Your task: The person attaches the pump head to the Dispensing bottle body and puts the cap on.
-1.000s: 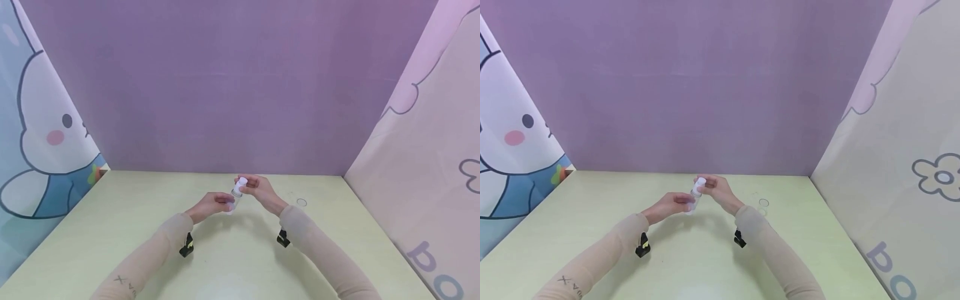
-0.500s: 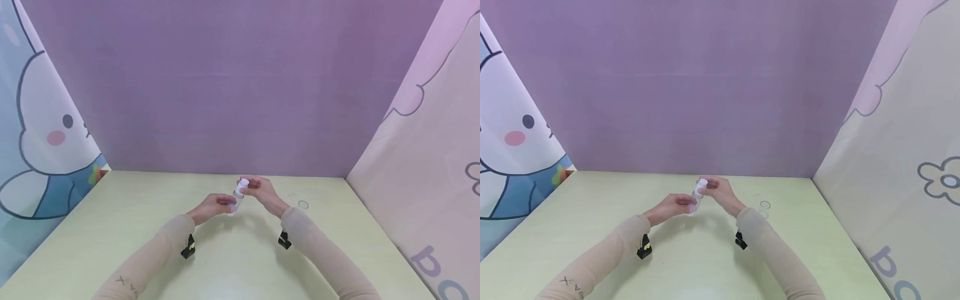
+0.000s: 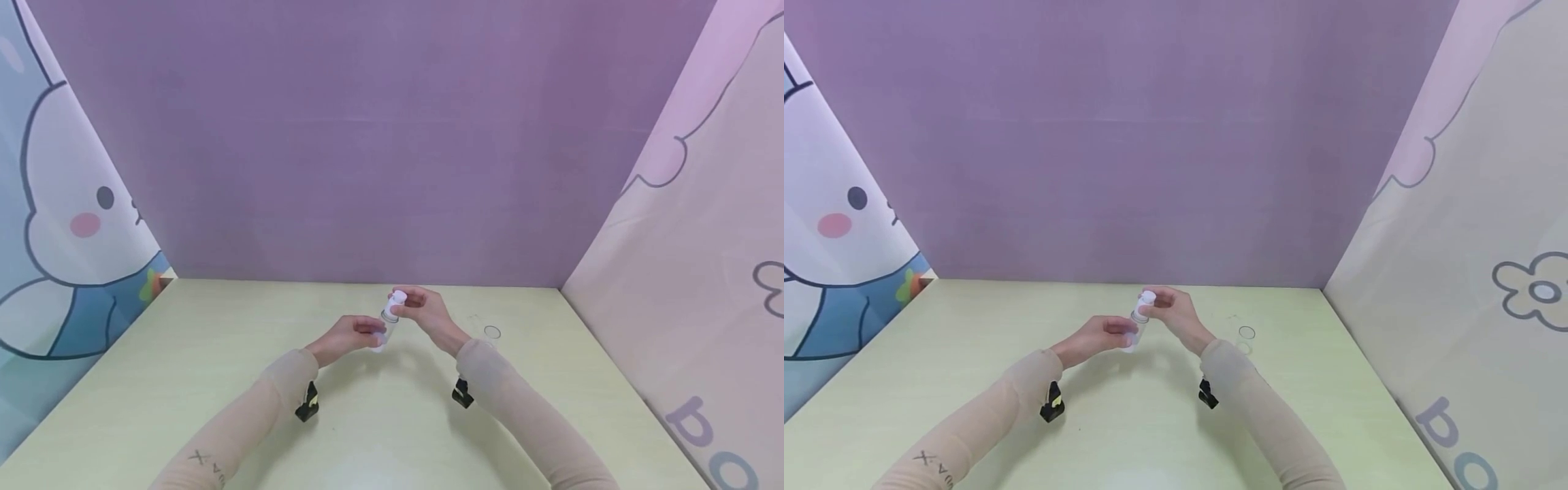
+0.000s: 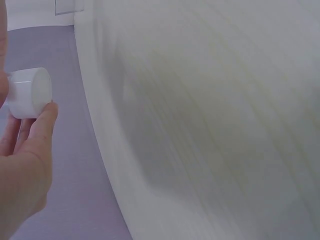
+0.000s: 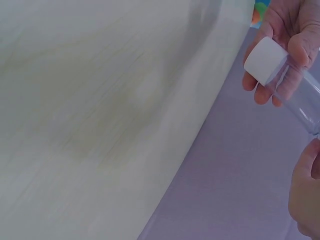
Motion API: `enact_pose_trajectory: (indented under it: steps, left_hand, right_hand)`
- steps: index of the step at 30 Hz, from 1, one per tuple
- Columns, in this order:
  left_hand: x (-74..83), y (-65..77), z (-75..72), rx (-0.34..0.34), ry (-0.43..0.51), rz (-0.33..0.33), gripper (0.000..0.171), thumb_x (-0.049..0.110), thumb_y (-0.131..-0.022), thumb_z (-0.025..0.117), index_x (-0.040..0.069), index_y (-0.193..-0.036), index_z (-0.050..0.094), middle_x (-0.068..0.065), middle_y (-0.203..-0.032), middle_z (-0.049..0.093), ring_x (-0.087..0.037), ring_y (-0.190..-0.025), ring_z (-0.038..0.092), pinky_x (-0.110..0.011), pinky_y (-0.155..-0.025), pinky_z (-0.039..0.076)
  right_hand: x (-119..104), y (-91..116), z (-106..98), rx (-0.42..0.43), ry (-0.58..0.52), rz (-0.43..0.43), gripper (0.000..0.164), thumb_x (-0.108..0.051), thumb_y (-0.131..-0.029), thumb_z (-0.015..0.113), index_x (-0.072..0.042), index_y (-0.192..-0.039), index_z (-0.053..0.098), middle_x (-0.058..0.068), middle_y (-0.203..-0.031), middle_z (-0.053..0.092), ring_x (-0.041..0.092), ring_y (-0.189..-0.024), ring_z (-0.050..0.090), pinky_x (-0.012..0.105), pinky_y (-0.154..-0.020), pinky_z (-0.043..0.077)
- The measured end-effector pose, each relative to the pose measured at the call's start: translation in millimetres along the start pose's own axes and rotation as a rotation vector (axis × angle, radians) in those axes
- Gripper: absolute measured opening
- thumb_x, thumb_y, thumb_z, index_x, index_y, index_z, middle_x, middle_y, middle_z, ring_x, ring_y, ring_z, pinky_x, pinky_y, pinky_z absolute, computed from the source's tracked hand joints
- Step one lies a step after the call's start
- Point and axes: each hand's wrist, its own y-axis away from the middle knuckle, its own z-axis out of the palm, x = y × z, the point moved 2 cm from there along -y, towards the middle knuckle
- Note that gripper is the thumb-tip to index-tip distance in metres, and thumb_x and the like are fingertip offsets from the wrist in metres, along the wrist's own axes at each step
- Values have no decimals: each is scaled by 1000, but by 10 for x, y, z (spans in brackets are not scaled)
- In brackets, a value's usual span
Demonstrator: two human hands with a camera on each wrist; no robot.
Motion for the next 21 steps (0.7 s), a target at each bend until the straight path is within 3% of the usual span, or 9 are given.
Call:
enact_pose_trajectory:
  steps: [21]
  left_hand:
    - [-3,3,8,1,-5,12,38,25,-85,66,12,-120,58,-7,-122,59,-22,-111,55,-42,-96,44]
  right_hand:
    - [26,18,16,47,27,-6,41,-13,-76,74,-8,-115,63,6,-106,66,12,-94,60,29,-86,49]
